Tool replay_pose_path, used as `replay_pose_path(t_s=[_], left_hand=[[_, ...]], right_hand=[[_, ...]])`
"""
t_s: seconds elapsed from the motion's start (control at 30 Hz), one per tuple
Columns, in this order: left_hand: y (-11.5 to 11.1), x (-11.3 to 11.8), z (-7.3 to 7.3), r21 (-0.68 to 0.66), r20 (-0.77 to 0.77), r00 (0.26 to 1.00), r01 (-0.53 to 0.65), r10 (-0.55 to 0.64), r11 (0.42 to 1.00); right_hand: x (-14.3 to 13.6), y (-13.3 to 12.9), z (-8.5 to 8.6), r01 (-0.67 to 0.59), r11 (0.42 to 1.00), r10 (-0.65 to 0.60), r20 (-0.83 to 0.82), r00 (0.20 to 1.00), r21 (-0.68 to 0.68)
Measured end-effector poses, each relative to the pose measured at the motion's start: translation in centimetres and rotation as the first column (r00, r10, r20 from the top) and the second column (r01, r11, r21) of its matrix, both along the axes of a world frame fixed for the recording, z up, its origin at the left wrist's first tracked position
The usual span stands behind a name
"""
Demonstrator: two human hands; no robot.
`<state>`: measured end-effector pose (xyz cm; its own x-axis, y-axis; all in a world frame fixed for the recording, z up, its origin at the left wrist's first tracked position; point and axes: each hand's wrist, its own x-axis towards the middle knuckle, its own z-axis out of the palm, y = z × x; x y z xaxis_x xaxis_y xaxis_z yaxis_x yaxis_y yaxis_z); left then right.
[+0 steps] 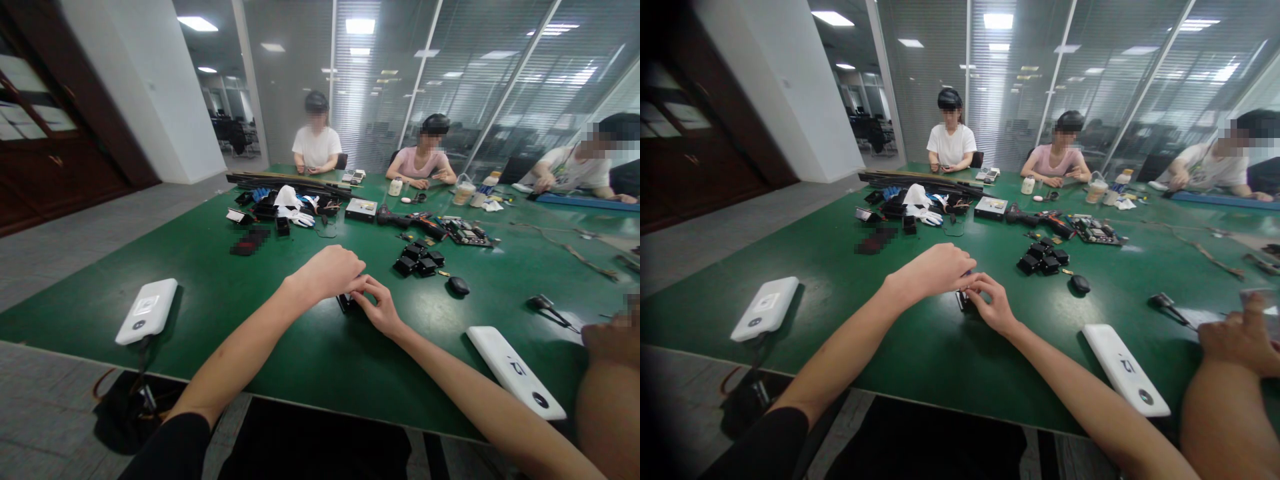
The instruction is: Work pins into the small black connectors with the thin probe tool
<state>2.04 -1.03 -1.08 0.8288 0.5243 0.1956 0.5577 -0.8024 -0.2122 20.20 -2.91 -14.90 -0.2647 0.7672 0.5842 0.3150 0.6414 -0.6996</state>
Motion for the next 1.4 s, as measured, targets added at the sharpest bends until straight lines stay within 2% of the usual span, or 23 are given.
replay_pose_path(t_s=[0.23,0.43,0.67,0.93,1.3,1.4], left_hand=[[0.2,0.0,-0.3,-0.015,0.006,1.000,-0.017,0.017,1.000],[0.2,0.0,-0.4,0.003,0.011,1.000,-0.013,0.013,1.000],[0.0,-0.1,0.0,-0.096,0.004,0.999,0.051,-0.051,0.994],[0.0,-0.3,0.0,-0.139,0.025,0.998,0.055,-0.052,0.989],[0.3,-0.3,-0.3,-0.122,0.036,0.997,0.068,-0.064,0.990],[0.1,-0.3,-0.2,-0.124,0.030,0.998,0.064,-0.061,0.990]], right_hand=[[-0.2,0.7,-0.9,0.084,0.996,-0.084,-0.036,0.996,-0.001],[-0.2,0.5,-0.8,0.050,0.999,-0.049,-0.061,0.997,0.009],[-0.2,0.0,-0.2,0.005,1.000,-0.004,-0.016,1.000,0.018],[-0.3,0.7,-1.0,0.081,0.997,-0.081,-0.021,0.996,0.017],[-0.2,0.1,-0.7,0.012,1.000,-0.012,0.004,1.000,0.024],[-0.2,0.3,-0.9,0.044,0.999,-0.044,0.010,0.999,0.011]])
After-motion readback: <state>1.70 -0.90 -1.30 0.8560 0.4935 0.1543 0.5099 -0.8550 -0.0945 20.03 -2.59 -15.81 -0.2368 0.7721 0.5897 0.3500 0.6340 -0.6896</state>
